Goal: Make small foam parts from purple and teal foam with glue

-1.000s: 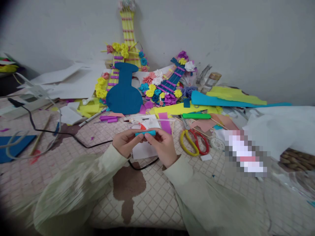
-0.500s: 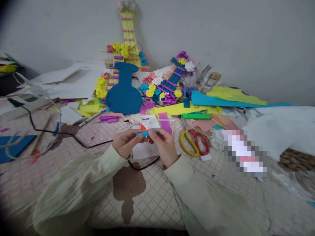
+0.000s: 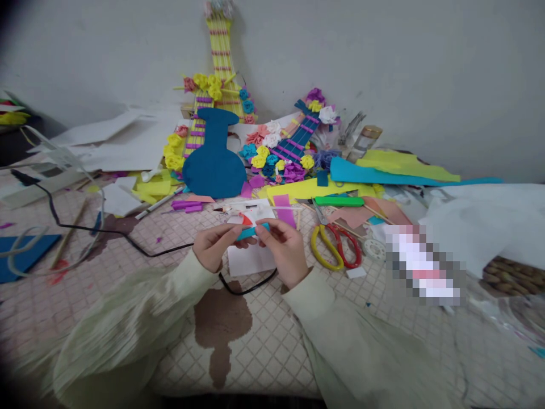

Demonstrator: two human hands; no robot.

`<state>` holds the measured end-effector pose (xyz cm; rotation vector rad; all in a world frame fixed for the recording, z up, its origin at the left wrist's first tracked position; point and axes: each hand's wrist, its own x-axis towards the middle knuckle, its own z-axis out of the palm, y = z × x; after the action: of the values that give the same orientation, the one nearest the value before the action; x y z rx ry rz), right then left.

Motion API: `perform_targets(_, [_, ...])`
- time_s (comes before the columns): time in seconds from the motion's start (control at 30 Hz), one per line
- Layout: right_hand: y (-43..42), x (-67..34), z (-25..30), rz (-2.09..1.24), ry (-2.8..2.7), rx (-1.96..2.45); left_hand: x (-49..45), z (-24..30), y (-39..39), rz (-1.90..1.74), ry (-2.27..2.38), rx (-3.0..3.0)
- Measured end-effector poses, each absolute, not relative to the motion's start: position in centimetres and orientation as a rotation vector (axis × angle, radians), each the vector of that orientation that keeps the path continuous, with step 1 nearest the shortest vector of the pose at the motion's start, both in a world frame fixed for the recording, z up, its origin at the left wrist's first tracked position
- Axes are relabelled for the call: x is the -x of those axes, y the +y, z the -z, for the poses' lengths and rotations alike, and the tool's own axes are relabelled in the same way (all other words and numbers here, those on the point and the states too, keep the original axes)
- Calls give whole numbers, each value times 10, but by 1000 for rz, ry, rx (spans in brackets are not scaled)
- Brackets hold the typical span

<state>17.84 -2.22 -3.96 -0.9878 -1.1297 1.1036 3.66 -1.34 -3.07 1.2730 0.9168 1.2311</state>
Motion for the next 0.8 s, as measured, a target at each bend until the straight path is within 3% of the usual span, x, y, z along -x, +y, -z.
perform_targets(0.3, [-25, -176, 34, -1095, -1149, 1026, -40, 29, -19, -1182, 1032, -1381])
perform_targets(0.8, [-25, -176, 39, -1147, -1205, 959, -37, 18, -15, -1032, 791, -846])
